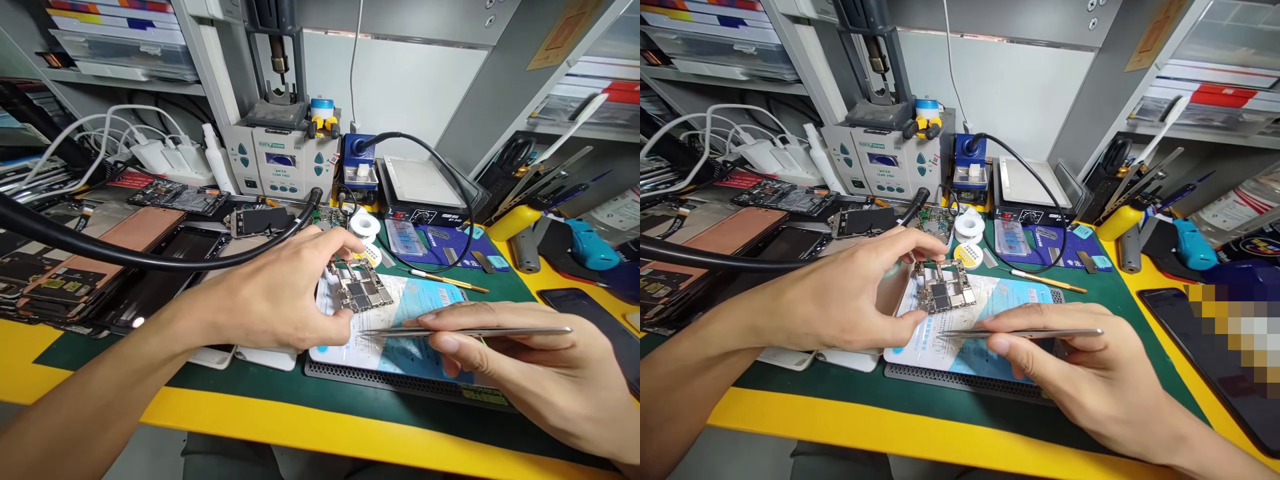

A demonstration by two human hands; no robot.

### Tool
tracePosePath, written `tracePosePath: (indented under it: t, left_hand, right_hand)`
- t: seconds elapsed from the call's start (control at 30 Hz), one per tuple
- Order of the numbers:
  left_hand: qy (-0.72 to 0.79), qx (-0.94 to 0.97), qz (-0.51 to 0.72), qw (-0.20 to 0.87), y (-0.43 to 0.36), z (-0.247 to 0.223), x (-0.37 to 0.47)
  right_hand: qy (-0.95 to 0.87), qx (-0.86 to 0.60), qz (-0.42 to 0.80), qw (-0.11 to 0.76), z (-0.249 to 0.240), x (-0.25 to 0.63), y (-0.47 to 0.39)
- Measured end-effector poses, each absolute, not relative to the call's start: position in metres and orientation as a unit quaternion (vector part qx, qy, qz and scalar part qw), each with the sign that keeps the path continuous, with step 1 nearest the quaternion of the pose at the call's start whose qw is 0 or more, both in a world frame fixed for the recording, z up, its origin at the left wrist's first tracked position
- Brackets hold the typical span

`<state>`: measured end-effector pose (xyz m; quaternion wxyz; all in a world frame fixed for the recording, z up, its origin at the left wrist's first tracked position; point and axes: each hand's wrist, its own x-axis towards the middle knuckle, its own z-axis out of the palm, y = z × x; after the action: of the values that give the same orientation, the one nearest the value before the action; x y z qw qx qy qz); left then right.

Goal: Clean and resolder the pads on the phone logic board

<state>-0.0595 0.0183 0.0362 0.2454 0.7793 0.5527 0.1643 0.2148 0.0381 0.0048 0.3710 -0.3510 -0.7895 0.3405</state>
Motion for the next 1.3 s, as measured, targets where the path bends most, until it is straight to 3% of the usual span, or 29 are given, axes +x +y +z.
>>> tracePosePath:
  t: [0.77,1.3]
  left_hand:
    - [0.551,0.779,0.161,0.250,0.019,0.034,-0.060]
    - [0.553,0.786,0.149,0.233,0.019,0.034,-0.061]
  right_hand:
    - [-0.815,-0.313,0.323,0.365,0.004,0.213,0.040]
    - [-0.908,-0.199,0.155,0.335,0.007,0.221,0.043]
